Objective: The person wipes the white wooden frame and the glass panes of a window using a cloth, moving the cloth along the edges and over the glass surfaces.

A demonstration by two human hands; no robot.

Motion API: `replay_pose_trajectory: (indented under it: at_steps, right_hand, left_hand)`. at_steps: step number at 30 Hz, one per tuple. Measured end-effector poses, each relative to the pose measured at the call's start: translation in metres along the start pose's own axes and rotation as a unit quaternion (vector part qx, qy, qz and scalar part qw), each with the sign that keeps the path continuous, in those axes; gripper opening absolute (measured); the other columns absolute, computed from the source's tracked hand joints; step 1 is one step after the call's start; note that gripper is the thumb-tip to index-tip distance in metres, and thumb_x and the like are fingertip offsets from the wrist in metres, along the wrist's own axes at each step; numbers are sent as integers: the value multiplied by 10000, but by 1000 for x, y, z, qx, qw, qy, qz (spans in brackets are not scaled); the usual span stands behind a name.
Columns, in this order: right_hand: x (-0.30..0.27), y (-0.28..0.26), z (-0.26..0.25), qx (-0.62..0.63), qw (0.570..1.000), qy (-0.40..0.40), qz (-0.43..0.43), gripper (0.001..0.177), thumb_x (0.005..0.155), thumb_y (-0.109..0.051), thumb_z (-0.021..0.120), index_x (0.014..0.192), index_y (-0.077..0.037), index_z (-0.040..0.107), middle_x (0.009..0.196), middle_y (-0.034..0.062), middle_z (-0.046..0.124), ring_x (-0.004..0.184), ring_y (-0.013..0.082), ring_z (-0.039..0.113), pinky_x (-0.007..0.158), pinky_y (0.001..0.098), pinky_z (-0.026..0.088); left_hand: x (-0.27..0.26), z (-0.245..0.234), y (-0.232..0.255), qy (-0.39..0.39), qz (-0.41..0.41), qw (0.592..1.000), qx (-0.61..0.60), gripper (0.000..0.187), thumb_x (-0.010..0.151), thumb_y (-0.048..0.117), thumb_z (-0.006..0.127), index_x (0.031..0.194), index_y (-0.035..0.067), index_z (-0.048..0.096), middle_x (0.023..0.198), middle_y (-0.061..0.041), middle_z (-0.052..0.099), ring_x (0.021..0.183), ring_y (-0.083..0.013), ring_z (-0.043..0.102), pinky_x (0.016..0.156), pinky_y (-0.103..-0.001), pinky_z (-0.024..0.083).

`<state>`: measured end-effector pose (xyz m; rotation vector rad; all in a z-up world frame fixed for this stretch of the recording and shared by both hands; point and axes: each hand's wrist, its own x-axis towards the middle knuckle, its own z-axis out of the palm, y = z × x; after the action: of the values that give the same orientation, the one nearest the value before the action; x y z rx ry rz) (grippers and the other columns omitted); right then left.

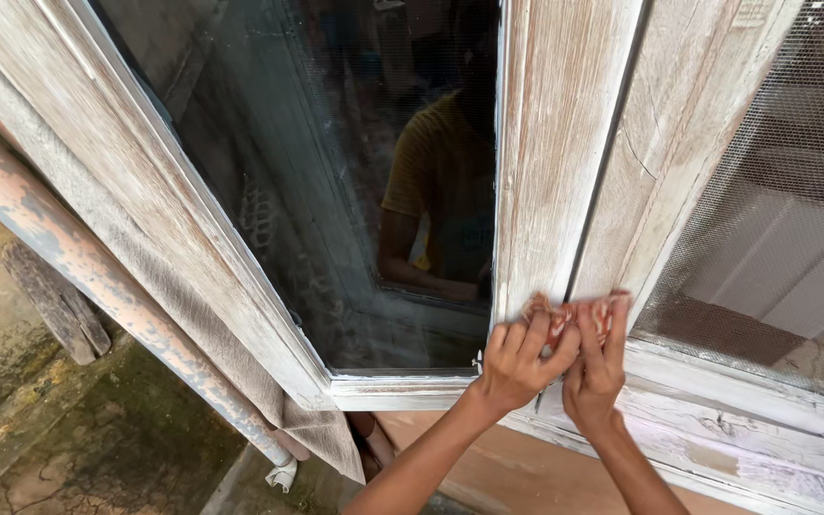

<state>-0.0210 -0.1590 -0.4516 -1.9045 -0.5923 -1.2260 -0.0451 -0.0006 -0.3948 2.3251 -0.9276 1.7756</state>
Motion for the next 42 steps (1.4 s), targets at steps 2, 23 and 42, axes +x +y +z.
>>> replay_pose_trajectory:
  at_steps: [2,23,42]
  right_hand:
    - [-31,-6,-4,-3,997,-42,59,555,891,201,486,1421,46,545,1644,347,229,1518,471,327,1166,428,404]
    - [-33,19,-47,39,984,-85,153,596,914,120,508,1500,65,417,1565,270,424,1487,399,372,1218,465,312]
    - [95,-5,-52,86,982,-64,156,402,1038,-229,552,1368,-2,594,1117,187,717,1000,302,707,822,399,584]
  left_hand:
    - [-18,2,7,3,3,1000,3,336,1014,97,611,1350,97,605,1339,-307,627,876,-276,593,706,-367,476]
    - [52,-12,50,-146,127,980,49,455,905,168,640,1280,-87,665,1411,-188,649,1448,-382,453,1181,-478,354]
    - [173,-9,31,-369,291,849,243,336,753,103,767,1083,160,788,1317,-144,591,1281,-335,515,1010,-462,439]
